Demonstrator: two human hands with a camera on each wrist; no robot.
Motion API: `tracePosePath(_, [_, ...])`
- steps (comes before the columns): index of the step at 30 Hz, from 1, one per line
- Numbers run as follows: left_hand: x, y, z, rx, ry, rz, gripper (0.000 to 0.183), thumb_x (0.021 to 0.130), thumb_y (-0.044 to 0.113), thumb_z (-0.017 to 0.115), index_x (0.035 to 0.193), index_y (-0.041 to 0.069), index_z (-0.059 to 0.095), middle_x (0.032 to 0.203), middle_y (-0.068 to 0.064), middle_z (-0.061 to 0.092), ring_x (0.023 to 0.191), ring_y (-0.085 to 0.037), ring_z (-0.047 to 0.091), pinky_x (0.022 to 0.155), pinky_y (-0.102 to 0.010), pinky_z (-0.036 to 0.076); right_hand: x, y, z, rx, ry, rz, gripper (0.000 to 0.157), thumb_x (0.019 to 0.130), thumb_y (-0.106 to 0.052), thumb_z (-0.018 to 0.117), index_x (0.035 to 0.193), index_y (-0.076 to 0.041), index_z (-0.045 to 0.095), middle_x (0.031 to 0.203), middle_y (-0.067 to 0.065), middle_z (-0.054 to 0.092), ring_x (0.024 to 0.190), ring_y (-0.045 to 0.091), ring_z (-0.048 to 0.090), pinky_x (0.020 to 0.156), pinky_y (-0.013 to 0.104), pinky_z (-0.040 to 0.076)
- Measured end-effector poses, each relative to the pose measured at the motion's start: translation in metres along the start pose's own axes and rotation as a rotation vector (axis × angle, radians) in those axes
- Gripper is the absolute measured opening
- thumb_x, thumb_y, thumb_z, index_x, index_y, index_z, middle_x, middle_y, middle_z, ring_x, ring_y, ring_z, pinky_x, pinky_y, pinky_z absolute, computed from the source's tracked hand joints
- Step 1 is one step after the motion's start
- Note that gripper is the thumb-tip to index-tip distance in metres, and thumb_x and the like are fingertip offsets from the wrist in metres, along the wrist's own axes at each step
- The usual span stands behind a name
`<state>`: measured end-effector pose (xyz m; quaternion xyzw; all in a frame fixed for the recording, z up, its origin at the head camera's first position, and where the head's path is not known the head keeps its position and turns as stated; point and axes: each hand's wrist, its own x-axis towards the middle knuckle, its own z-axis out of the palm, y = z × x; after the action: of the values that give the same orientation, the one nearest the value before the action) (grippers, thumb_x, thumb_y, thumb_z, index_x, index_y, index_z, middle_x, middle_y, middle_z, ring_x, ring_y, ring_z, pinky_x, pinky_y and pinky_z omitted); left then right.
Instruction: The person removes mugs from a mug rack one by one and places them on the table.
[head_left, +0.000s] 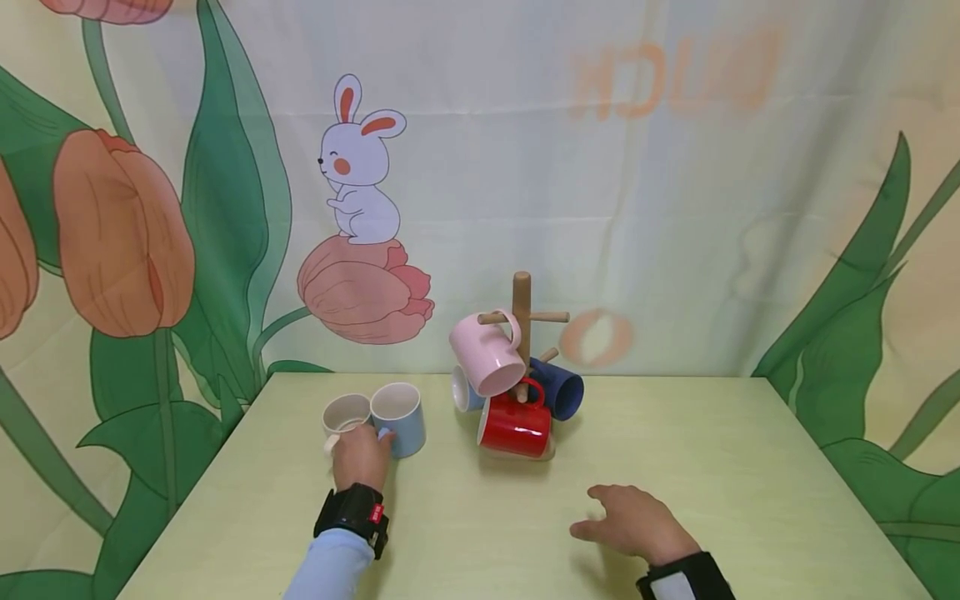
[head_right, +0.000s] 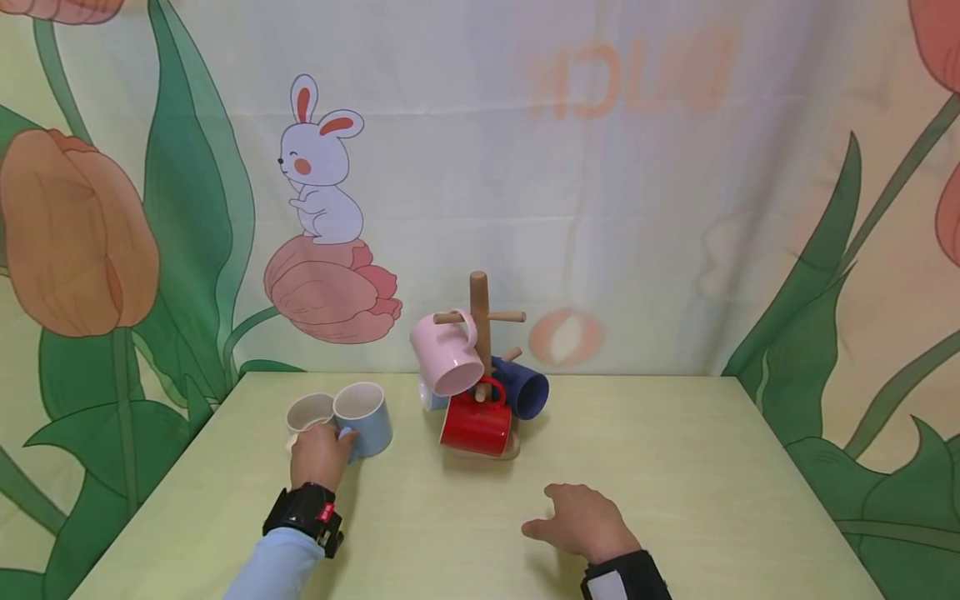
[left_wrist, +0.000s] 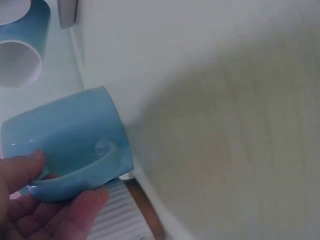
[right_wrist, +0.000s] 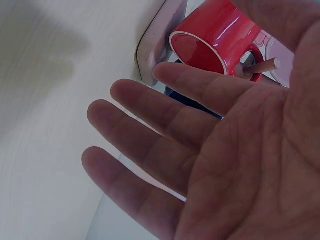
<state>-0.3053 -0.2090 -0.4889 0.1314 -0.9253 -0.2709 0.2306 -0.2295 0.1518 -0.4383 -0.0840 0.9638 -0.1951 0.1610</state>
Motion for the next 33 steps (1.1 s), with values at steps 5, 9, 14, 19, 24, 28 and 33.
tracePosePath(5, [0.000,0.000,0.000,0.015,-0.021,-0.003,0.029,0.085,0.017,0.077,0.082,-0.012,0.069,0.075,-0.027,0.067,0.068,-0.044,0.066,0.059,-0.054,0.049,0.000,0.001,0.001,0.006,0.001,-0.001,0.064,0.084,-0.043,0.076,0.128,0.001,0.062,0.115,0.017,0.067,0.105,0.033,0.063,0.093,0.056,0.046])
tracePosePath(9, [0.000,0.001,-0.001,0.032,-0.044,-0.012,0.030,0.086,0.018,0.076,0.084,-0.012,0.070,0.074,-0.026,0.067,0.067,-0.042,0.065,0.059,-0.052,0.049,-0.001,0.000,0.001,0.006,-0.008,0.013,0.064,0.084,-0.043,0.076,0.128,0.001,0.062,0.116,0.017,0.067,0.106,0.034,0.062,0.094,0.057,0.046])
tracePosePath(14, [-0.001,0.001,-0.003,0.045,-0.062,-0.001,0.032,0.086,0.019,0.077,0.085,-0.012,0.069,0.076,-0.025,0.067,0.068,-0.041,0.066,0.059,-0.051,0.050,0.000,0.000,0.001,0.001,-0.019,0.026,0.064,0.084,-0.044,0.076,0.128,0.000,0.062,0.116,0.017,0.067,0.106,0.034,0.062,0.095,0.057,0.046])
tracePosePath(19, [-0.003,-0.002,-0.003,0.030,-0.054,0.023,0.036,0.084,0.022,0.080,0.081,-0.011,0.067,0.074,-0.025,0.066,0.069,-0.043,0.066,0.057,-0.052,0.049,0.000,-0.001,0.001,-0.001,-0.015,0.018,0.065,0.084,-0.044,0.076,0.128,0.000,0.062,0.116,0.017,0.067,0.106,0.034,0.062,0.094,0.057,0.046])
tracePosePath(24, [-0.004,0.000,-0.008,0.035,-0.069,0.020,0.039,0.084,0.026,0.079,0.080,-0.010,0.066,0.071,-0.022,0.064,0.065,-0.040,0.065,0.054,-0.050,0.047,-0.001,-0.001,0.000,0.004,-0.016,0.010,0.064,0.085,-0.043,0.076,0.129,0.001,0.061,0.116,0.017,0.067,0.106,0.034,0.062,0.094,0.057,0.046])
tracePosePath(28, [-0.005,0.005,-0.015,0.044,-0.070,0.014,0.040,0.086,0.029,0.078,0.080,-0.009,0.066,0.071,-0.021,0.064,0.066,-0.039,0.064,0.055,-0.049,0.047,-0.001,0.000,-0.001,-0.001,-0.017,0.012,0.064,0.085,-0.044,0.075,0.129,0.000,0.061,0.116,0.017,0.067,0.105,0.033,0.063,0.094,0.056,0.046])
tracePosePath(33, [-0.004,0.014,-0.026,0.043,-0.055,0.023,0.042,0.087,0.033,0.076,0.084,-0.008,0.068,0.076,-0.023,0.067,0.071,-0.042,0.067,0.059,-0.052,0.049,0.001,0.000,-0.001,-0.010,-0.017,0.023,0.065,0.084,-0.045,0.076,0.129,0.000,0.062,0.116,0.017,0.067,0.105,0.033,0.062,0.094,0.057,0.046])
